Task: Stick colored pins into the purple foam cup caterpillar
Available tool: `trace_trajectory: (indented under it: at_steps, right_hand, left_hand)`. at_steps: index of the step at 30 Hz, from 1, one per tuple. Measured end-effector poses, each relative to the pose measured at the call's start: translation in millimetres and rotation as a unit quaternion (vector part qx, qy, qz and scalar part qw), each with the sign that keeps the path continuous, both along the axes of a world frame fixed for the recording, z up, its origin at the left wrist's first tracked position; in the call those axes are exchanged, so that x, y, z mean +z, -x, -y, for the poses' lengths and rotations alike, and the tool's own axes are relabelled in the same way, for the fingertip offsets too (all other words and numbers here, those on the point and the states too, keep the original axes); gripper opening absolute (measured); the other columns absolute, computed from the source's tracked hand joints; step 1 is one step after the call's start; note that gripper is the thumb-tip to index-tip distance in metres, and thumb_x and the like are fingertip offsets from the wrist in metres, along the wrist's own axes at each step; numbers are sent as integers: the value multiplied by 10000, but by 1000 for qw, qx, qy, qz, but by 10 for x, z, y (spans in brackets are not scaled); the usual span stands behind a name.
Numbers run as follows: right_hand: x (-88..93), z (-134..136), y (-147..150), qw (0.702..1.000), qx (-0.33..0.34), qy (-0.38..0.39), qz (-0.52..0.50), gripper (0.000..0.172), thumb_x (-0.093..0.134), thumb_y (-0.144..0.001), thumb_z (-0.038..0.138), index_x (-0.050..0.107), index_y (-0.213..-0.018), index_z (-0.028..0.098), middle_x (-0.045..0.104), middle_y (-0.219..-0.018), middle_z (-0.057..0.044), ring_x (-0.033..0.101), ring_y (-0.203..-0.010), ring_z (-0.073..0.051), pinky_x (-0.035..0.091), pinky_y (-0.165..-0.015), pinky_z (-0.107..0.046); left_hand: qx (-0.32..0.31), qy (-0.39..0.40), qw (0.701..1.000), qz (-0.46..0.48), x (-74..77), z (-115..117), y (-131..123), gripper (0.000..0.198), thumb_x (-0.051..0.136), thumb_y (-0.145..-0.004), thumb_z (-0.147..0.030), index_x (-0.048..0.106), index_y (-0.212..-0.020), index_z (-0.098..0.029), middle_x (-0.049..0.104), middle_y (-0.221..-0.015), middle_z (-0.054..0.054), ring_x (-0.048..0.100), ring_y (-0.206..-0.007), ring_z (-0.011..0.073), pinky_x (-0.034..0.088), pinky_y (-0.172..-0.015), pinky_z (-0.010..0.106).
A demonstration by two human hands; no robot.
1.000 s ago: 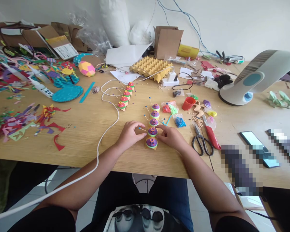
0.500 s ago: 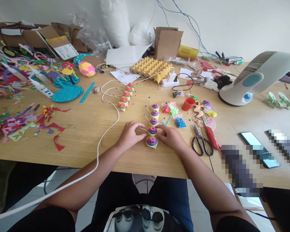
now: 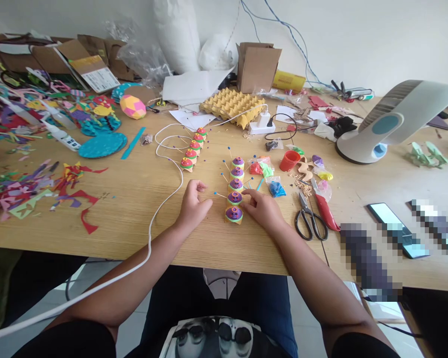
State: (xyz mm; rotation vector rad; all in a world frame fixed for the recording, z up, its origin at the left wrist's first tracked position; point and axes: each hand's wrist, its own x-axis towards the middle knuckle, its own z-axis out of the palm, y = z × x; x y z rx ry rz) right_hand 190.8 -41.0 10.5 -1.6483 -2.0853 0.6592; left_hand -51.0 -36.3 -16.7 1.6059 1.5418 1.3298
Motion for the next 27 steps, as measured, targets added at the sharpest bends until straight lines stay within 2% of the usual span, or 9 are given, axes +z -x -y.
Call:
trace_trajectory:
  at_steps: [2, 4, 6, 9, 12, 15, 20, 27]
  right_hand:
    - [1, -3, -11, 1000, 2, 2, -2, 342, 662, -873, 345, 663, -1202, 256, 621, -684, 35, 532, -610, -128, 269, -566, -248]
    - [20, 4, -29, 1000, 7, 15, -2, 316, 658, -870, 331, 663, -1175, 249, 617, -680, 37, 526, -605, -125, 266, -563, -247]
    - [53, 16, -54, 999, 15, 29, -5, 260, 643, -875, 326, 672, -1118, 237, 615, -675, 36, 513, -591, -119, 261, -556, -247]
    - [100, 31, -89, 998, 42, 52, -17, 195, 607, -903, 365, 688, -1001, 216, 607, -662, 30, 487, -566, -110, 252, -542, -249]
    - [126, 32, -107, 996, 53, 61, -26, 228, 583, -921, 403, 692, -938, 203, 593, -649, 25, 469, -554, -106, 244, -533, -250]
    - [134, 24, -109, 997, 48, 60, -32, 244, 574, -927, 410, 692, -933, 196, 581, -640, 24, 461, -553, -107, 245, -530, -249]
    - [122, 12, -107, 996, 53, 59, -34, 241, 569, -930, 402, 688, -935, 193, 570, -627, 24, 467, -559, -113, 246, -531, -250]
    - [109, 13, -99, 997, 55, 48, -32, 221, 554, -935, 383, 680, -929, 202, 600, -643, 20, 494, -573, -121, 255, -537, -252]
  left_hand:
    - [7, -46, 999, -9, 51, 40, 2, 333, 609, -695, -106, 507, -994, -211, 538, -961, 13, 519, -810, 145, 414, -671, 267]
    - [-15, -112, 992, -46, 126, 108, -7, 230, 637, -761, -167, 514, -950, -211, 543, -913, 12, 529, -803, 154, 441, -702, 287]
    - [-74, -172, 975, -117, 203, 187, -33, 173, 659, -799, -210, 523, -904, -214, 574, -873, 19, 557, -830, 176, 467, -758, 320]
    - [-182, -223, 931, -226, 273, 279, -98, 216, 719, -806, -299, 537, -898, -228, 610, -804, 4, 591, -786, 180, 489, -760, 330]
    - [-221, -212, 909, -283, 270, 309, -157, 391, 742, -806, -369, 550, -1117, -232, 686, -1022, 44, 666, -922, 203, 533, -803, 330]
    - [-236, -185, 901, -314, 235, 302, -177, 512, 736, -813, -348, 505, -1258, -241, 683, -1180, 63, 682, -1059, 226, 552, -835, 331]
    - [-226, -163, 904, -325, 193, 293, -172, 505, 704, -835, -286, 480, -1285, -247, 698, -1162, 48, 708, -1006, 220, 561, -780, 322]
    - [-203, -155, 912, -321, 121, 252, -189, 515, 707, -832, -290, 472, -1289, -253, 700, -1150, 57, 708, -1015, 240, 548, -754, 325]
